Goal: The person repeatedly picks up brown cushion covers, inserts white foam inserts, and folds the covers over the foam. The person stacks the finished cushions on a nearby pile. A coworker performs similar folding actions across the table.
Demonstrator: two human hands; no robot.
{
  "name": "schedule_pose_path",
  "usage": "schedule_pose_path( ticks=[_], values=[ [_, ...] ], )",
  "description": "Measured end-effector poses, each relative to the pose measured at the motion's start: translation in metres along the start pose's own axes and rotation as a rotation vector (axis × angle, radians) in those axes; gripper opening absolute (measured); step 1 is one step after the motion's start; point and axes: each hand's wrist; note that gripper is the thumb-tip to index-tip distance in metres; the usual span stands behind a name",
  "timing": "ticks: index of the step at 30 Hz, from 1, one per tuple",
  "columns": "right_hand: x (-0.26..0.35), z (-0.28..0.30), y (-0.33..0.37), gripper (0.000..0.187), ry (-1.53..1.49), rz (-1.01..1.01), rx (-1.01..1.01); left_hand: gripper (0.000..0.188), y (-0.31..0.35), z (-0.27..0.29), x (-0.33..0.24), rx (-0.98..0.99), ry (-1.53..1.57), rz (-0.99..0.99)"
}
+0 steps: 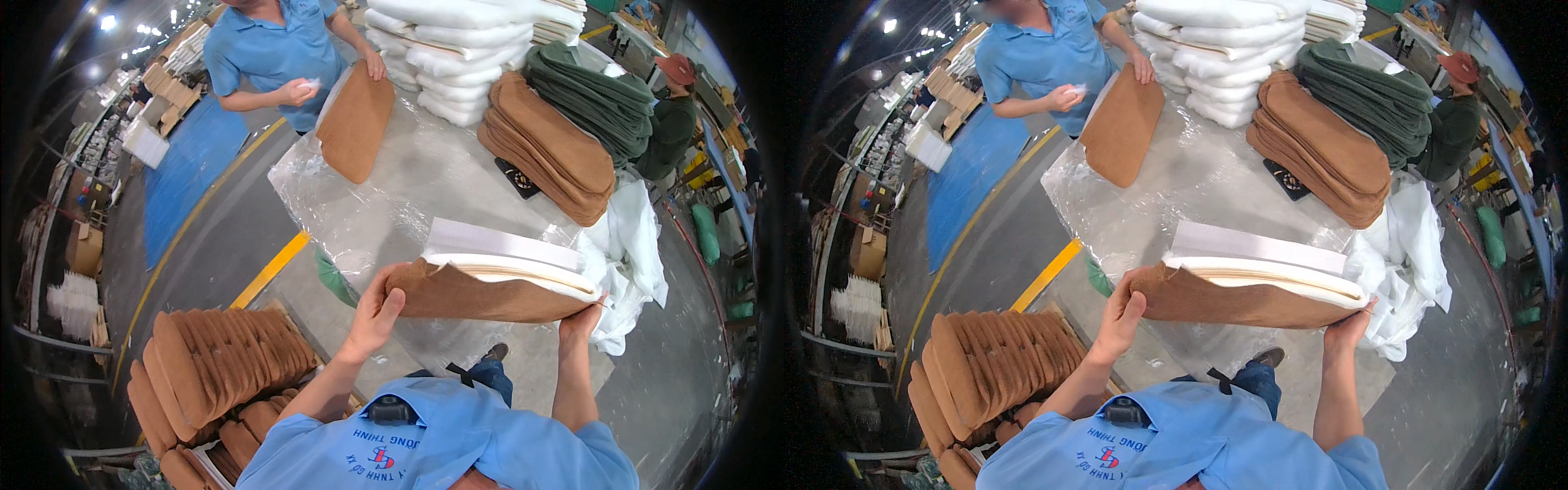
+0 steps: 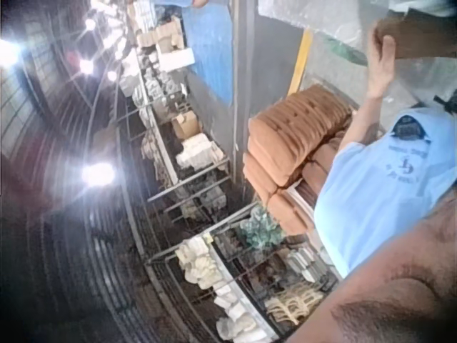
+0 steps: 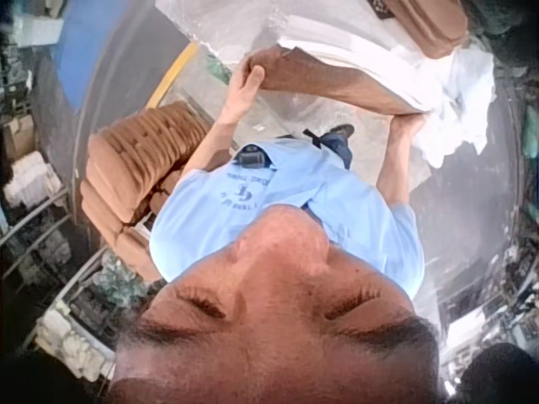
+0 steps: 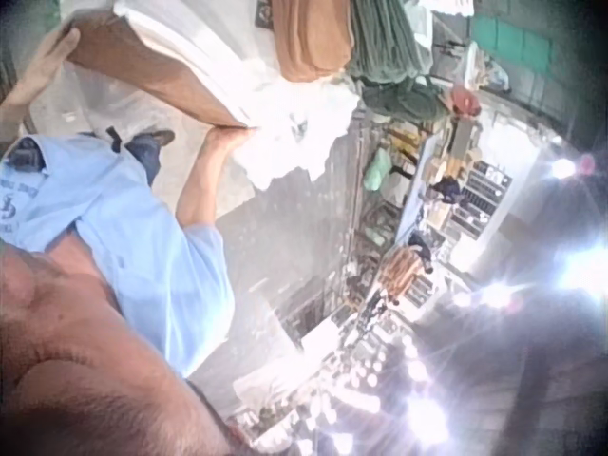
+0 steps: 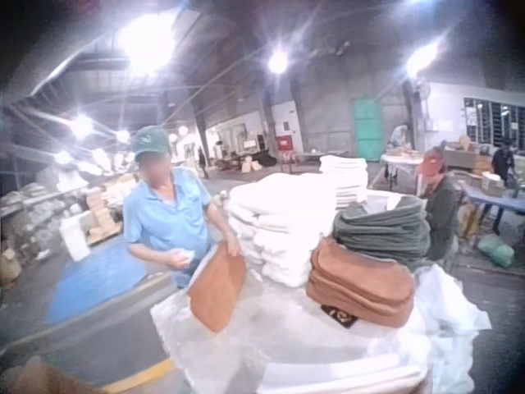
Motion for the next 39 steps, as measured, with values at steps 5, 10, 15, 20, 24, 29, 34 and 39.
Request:
schedule_pose_path(
  ticks=[5, 10, 15, 20, 24, 29, 34, 39],
  values=[
    [0.002, 0.001, -0.01, 0.069, -0.069, 0.093, -0.127, 0.054, 0.012, -0.014, 0.016, -0.016, 0.092, -0.032],
    [0.0, 0.004, -0.035, 0.073, -0.11, 0.059, -0.059, 0.05, 0.033, -0.02, 0.046, -0.053, 0.066, 0.014],
    [-0.022, -0.076, -0.061, 0.063, -0.095, 0.061, -0.065, 0.079, 0.072, -0.046, 0.057, 0.043, 0.254, 0.146],
    [-0.043, -0.128, -0.083, 0.058, 0.02, 0.235, 0.079, 0.105, 0.052, -0.048, 0.093, 0.052, -0.392, -0.019],
    [-0.058, -0.139, -0.078, 0.06, 0.129, 0.18, 0.217, 0.107, 0.056, -0.055, 0.093, 0.281, -0.066, 0.351],
    [-0.051, -0.142, -0.071, 0.053, 0.07, 0.014, 0.427, 0.11, 0.037, -0.06, 0.092, 0.372, -0.358, 0.062],
    [-0.031, -0.136, -0.073, 0.037, 0.175, 0.147, 0.531, 0.113, 0.021, -0.067, 0.081, 0.447, -0.401, 0.017],
    [-0.021, -0.122, -0.076, 0.046, 0.68, 0.569, 0.731, 0.111, 0.011, -0.078, 0.075, 0.443, -0.319, 0.15]
  ],
)
Point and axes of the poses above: each hand's wrist, its own y-axis away from the middle knuckle, its own z-axis out of the back of the hand, x = y × z, and after that the axes turned 13 degrees about z, right-handed
